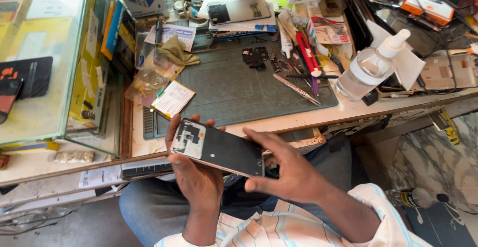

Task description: The person uses a red utility knife and a purple plastic pry tool to remove adhesive and separate the screen from the smartphone frame. They then use tweezers to carefully lift and disconnect internal ribbon cables and components.

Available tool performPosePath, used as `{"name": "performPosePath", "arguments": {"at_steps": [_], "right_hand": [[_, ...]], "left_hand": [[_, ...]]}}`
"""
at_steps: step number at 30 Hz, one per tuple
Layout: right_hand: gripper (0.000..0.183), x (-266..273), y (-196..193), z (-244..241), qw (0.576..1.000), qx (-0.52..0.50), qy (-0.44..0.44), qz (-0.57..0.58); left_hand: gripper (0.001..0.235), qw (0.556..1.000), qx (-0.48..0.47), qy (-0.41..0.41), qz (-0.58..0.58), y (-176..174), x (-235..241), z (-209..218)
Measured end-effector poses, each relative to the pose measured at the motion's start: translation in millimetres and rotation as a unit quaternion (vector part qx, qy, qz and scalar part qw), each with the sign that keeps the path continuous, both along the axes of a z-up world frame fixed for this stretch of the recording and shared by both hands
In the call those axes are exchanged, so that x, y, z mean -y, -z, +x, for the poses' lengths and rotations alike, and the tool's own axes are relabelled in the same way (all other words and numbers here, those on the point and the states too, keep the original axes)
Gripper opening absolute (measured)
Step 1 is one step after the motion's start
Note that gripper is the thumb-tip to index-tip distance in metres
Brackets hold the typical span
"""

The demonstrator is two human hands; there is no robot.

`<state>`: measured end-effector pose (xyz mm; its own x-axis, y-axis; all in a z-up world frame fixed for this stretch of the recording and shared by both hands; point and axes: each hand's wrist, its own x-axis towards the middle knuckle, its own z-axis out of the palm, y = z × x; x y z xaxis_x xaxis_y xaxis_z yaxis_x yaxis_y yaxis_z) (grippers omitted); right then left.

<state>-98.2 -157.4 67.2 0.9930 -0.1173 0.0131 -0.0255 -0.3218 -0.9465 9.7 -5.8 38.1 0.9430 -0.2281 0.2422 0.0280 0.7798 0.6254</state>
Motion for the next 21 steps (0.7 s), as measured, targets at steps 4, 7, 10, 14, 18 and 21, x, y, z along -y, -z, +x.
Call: {"name": "performPosePath", "arguments": {"at_steps": [4, 7, 10, 14, 18, 21], "right_hand": [[0.103, 12.1, 0.1, -0.4, 0.999, 0.008, 0.012, 0.042], [0.104, 27.7, -5.0, -3.4, 0.996, 0.090, 0.002, 0.009], [0.108, 49.1, -13.0, -3.1, 0.991, 0.123, -0.040, -0.028], [0.109, 74.5, -23.1, -0.7, 0.961, 0.205, -0.077, -0.167], [0.104, 88.0, -29.3, 2.0, 0.946, 0.207, -0.143, -0.203], [0.095, 87.1, -33.6, 0.9, 0.933, 0.194, -0.209, -0.220]], "left_hand": [[0.100, 0.998, 0.034, 0.034, 0.027, 0.1, -6.9, -0.5], [0.106, 0.995, 0.031, 0.089, 0.023, -3.1, -13.8, 1.4], [0.106, 0.989, 0.024, 0.146, 0.009, -7.8, -18.7, 9.5], [0.099, 0.969, 0.107, 0.222, 0.032, -13.7, -28.4, 22.8], [0.089, 0.938, 0.065, 0.288, 0.184, -12.8, -37.7, 31.6], [0.090, 0.885, -0.042, 0.439, 0.148, -5.8, -34.4, 28.9]]}}
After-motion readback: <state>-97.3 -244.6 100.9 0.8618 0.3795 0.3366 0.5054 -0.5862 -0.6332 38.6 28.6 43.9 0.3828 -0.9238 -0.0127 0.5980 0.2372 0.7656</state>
